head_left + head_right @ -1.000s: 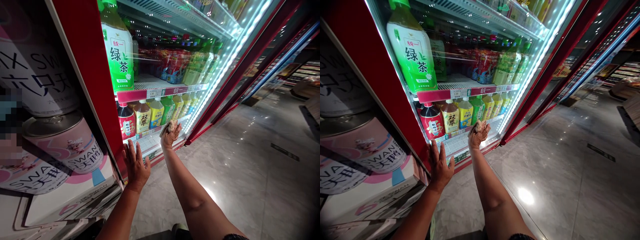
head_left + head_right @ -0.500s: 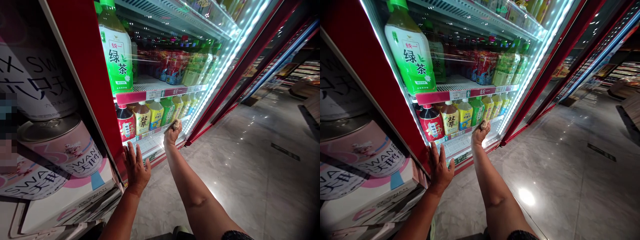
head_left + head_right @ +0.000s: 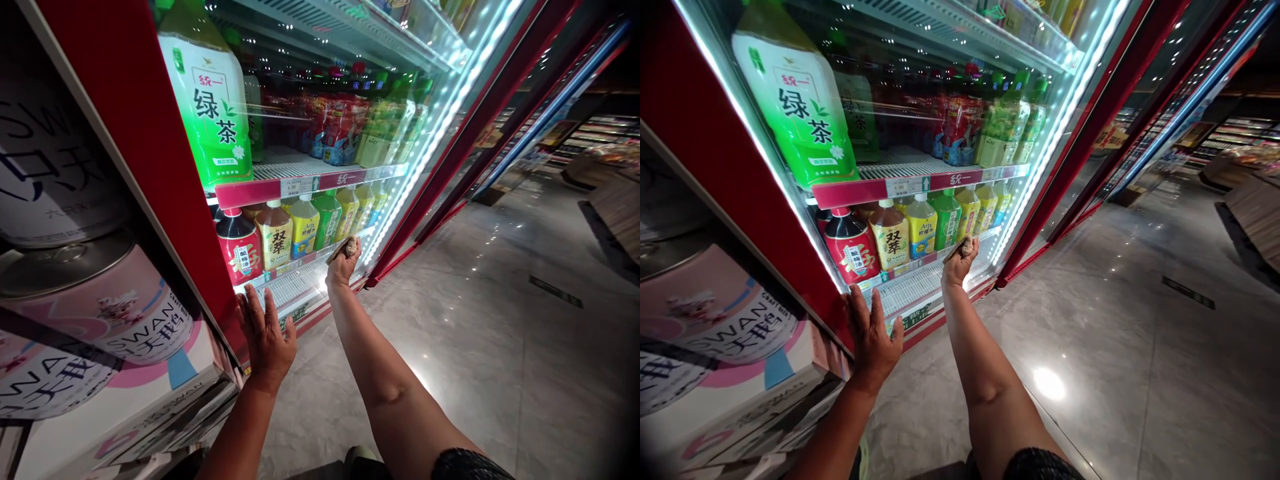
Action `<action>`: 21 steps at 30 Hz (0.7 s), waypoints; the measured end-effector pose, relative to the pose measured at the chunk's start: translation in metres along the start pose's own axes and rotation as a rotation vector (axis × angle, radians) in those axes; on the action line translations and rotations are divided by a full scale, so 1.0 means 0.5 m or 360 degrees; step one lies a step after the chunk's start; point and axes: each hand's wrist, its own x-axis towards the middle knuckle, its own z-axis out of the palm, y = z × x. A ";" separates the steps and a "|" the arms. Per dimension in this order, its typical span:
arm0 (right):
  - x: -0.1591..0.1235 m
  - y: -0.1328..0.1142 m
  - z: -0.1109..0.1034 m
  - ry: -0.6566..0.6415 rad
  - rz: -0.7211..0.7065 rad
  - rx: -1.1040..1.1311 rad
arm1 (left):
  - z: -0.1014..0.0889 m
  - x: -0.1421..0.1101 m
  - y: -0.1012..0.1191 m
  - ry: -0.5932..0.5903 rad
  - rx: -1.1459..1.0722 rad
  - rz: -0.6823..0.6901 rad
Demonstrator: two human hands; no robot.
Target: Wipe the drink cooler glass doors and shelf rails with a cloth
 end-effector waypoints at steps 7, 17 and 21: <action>0.032 0.004 -0.010 0.0181 0.0312 -0.0055 | -0.001 0.001 0.006 -0.0021 0.0001 -0.0047; 0.045 0.021 -0.023 0.0074 0.0308 -0.0058 | 0.007 0.001 0.014 -0.0053 0.0013 -0.0140; 0.059 0.030 -0.028 0.0030 0.0093 -0.0055 | 0.010 0.000 0.014 -0.0053 0.0013 -0.0172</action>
